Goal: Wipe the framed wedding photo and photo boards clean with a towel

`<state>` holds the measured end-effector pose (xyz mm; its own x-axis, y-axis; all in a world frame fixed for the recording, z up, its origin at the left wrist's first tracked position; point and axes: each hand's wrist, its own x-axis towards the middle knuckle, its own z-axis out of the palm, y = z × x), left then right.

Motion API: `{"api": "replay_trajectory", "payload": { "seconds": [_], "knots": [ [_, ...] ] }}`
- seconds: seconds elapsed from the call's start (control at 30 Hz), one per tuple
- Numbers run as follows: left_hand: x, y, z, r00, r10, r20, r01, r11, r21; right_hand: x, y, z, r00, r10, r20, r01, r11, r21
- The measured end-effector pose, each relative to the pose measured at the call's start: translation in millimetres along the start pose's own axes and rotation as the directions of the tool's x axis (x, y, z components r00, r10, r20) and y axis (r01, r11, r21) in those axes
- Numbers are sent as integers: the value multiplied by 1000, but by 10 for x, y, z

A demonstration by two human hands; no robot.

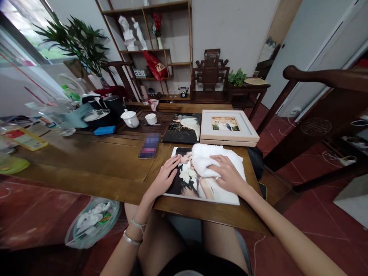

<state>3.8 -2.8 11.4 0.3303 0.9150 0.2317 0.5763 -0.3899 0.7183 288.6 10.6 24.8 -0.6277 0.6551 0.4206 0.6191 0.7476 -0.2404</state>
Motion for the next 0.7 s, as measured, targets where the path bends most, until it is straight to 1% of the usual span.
{"api": "replay_trajectory", "payload": {
  "seconds": [0.13,0.27,0.33,0.4,0.47,0.53,0.57,0.63,0.7],
  "knots": [
    [9,-33,13,998,58,-38,-59,998,-30,-9,-45,22,1000,11,-4,-11,1000,-17],
    [22,-70,27,995,84,-58,-86,996,-35,-15,-227,10,1000,-11,-13,10,996,-85],
    [27,-68,27,995,87,-55,-89,996,-29,-48,-363,7,998,-57,22,59,993,-102],
    [29,-55,23,995,83,-49,-85,996,-24,-92,-484,-1,989,-120,88,128,987,-94],
    [29,-40,19,996,73,-42,-73,997,-20,-125,-533,-20,974,-175,144,186,981,-64],
    [27,-34,17,997,67,-40,-68,997,-20,-121,-469,-48,967,-196,161,204,978,-34],
    [26,-36,17,997,70,-39,-70,997,-21,-100,-396,-62,970,-185,157,192,981,-31],
    [23,-48,21,996,84,-40,-85,996,-24,-23,-205,-84,984,-121,128,130,990,-57],
    [20,-64,28,994,101,-43,-102,994,-26,80,-33,-89,996,-28,82,36,995,-98]
  ]
}}
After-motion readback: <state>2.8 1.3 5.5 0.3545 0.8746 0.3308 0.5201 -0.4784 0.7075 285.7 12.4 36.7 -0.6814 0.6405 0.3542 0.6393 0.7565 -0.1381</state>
